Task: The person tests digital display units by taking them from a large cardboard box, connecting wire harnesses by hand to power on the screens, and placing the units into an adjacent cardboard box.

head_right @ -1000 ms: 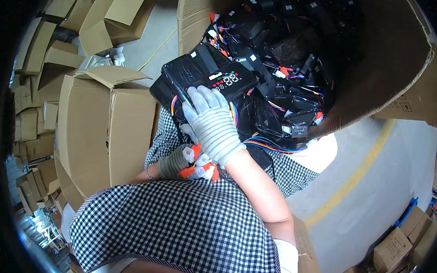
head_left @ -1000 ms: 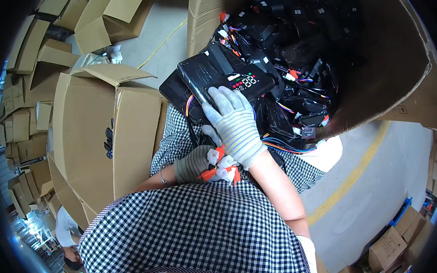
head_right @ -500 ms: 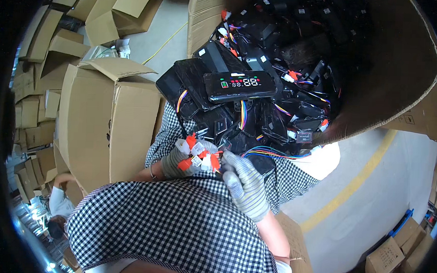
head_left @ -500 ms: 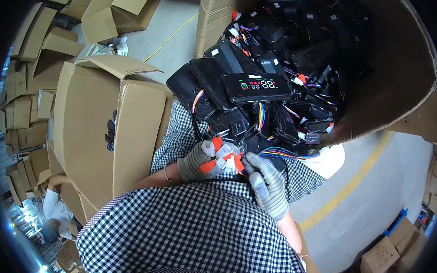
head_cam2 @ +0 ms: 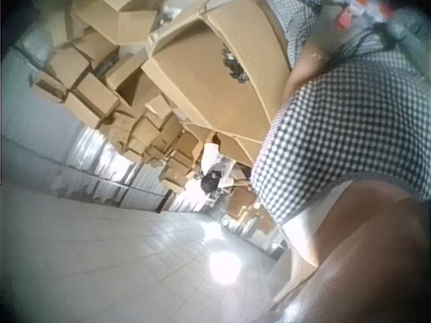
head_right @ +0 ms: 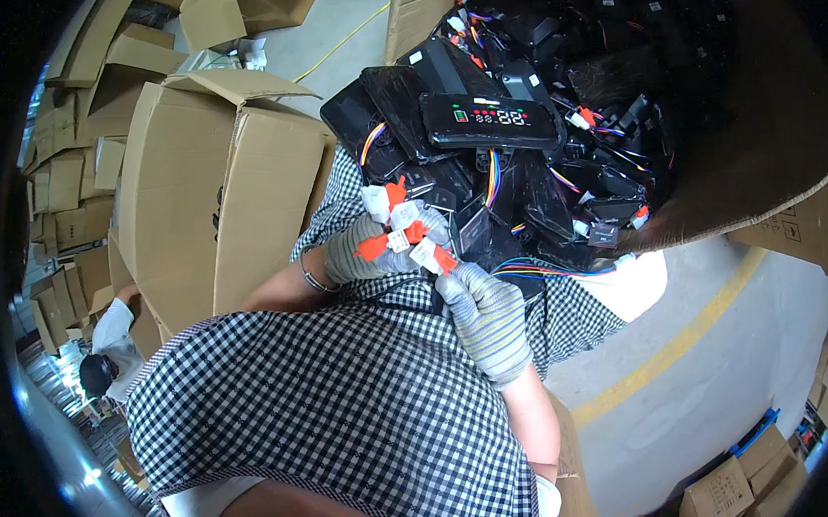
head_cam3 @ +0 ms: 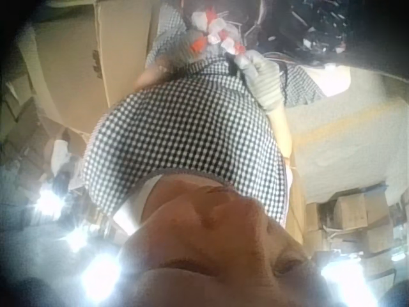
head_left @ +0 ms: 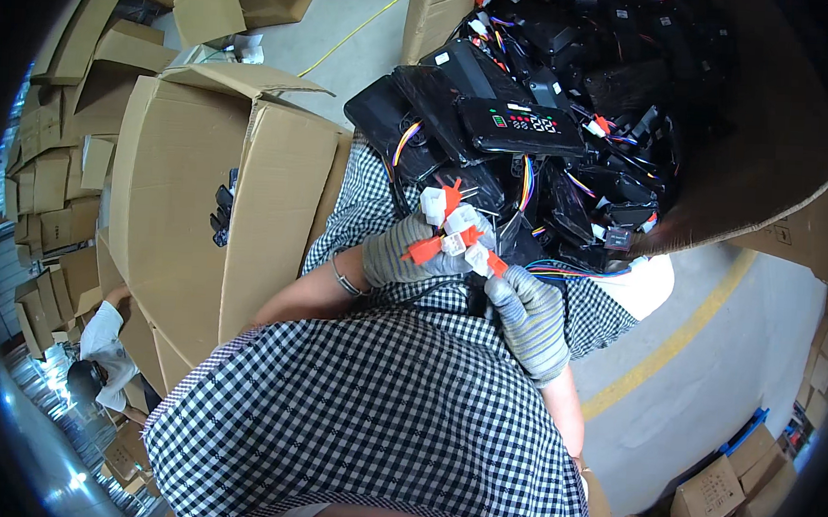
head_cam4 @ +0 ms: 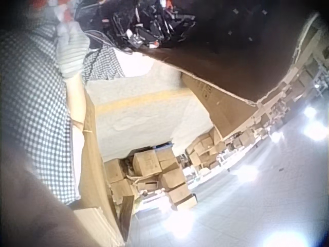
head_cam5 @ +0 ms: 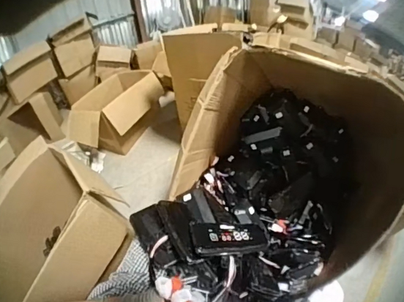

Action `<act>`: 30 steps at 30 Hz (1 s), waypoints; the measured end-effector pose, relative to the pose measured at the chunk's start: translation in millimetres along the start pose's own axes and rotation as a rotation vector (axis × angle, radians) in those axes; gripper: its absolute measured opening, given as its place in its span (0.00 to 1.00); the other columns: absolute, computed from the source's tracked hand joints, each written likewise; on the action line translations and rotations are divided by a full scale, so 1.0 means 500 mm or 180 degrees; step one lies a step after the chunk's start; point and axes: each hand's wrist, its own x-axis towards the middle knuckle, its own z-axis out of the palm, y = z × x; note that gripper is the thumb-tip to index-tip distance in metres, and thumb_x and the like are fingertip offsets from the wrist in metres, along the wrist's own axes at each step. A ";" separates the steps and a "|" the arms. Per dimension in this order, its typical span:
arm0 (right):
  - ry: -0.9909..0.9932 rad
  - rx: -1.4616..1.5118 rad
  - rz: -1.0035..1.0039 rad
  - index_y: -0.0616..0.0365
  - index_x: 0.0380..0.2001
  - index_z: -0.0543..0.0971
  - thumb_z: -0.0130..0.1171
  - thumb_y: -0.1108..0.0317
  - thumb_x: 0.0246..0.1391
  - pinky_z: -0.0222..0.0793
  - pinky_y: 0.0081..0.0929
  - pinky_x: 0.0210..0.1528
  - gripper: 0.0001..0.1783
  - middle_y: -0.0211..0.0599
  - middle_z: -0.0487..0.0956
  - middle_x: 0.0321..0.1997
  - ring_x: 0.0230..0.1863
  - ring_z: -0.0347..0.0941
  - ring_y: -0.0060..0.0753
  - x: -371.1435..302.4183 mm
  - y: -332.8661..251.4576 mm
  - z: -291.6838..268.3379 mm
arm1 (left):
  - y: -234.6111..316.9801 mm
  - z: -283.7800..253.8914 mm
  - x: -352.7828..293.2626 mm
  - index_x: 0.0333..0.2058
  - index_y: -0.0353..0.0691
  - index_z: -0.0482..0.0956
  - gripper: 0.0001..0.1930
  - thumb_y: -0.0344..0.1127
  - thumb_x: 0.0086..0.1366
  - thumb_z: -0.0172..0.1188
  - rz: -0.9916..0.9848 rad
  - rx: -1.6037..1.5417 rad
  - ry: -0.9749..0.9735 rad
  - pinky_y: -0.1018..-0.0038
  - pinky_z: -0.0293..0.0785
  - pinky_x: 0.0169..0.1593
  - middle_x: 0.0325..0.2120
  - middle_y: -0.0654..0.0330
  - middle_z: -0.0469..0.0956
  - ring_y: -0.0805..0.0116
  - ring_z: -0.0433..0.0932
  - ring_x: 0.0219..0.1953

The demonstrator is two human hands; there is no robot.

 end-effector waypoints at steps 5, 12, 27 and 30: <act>0.0375 -0.0157 -0.0410 0.62 0.28 0.78 0.54 0.63 0.57 0.65 0.25 0.26 0.12 0.37 0.74 0.18 0.19 0.70 0.29 -0.029 -0.005 -0.031 | 0.039 0.045 -0.012 0.23 0.47 0.65 0.09 0.33 0.57 0.58 -0.0121 0.0389 0.0648 0.73 0.69 0.45 0.28 0.66 0.69 0.66 0.70 0.40; 0.0750 -0.2092 -0.1104 0.53 0.44 0.79 0.58 0.62 0.51 0.64 0.32 0.22 0.16 0.36 0.73 0.19 0.19 0.70 0.37 0.012 -0.063 -0.074 | 0.047 0.007 -0.023 0.48 0.43 0.66 0.18 0.24 0.60 0.55 0.0516 0.3838 -0.0262 0.71 0.72 0.42 0.34 0.62 0.70 0.63 0.73 0.38; -0.0065 -0.4500 -0.2187 0.52 0.45 0.75 0.52 0.62 0.49 0.59 0.27 0.18 0.18 0.27 0.68 0.21 0.22 0.69 0.25 0.064 -0.094 -0.096 | 0.081 -0.018 0.002 0.49 0.49 0.72 0.22 0.35 0.53 0.62 0.0825 0.4297 -0.1082 0.72 0.76 0.30 0.33 0.57 0.78 0.64 0.79 0.28; -0.0187 -0.4101 -0.2052 0.52 0.41 0.76 0.52 0.62 0.48 0.60 0.30 0.19 0.15 0.27 0.69 0.20 0.21 0.69 0.28 0.069 -0.079 -0.084 | 0.106 0.017 0.007 0.50 0.50 0.72 0.22 0.35 0.55 0.60 -0.1011 0.2685 -0.0202 0.70 0.76 0.35 0.35 0.57 0.78 0.62 0.79 0.33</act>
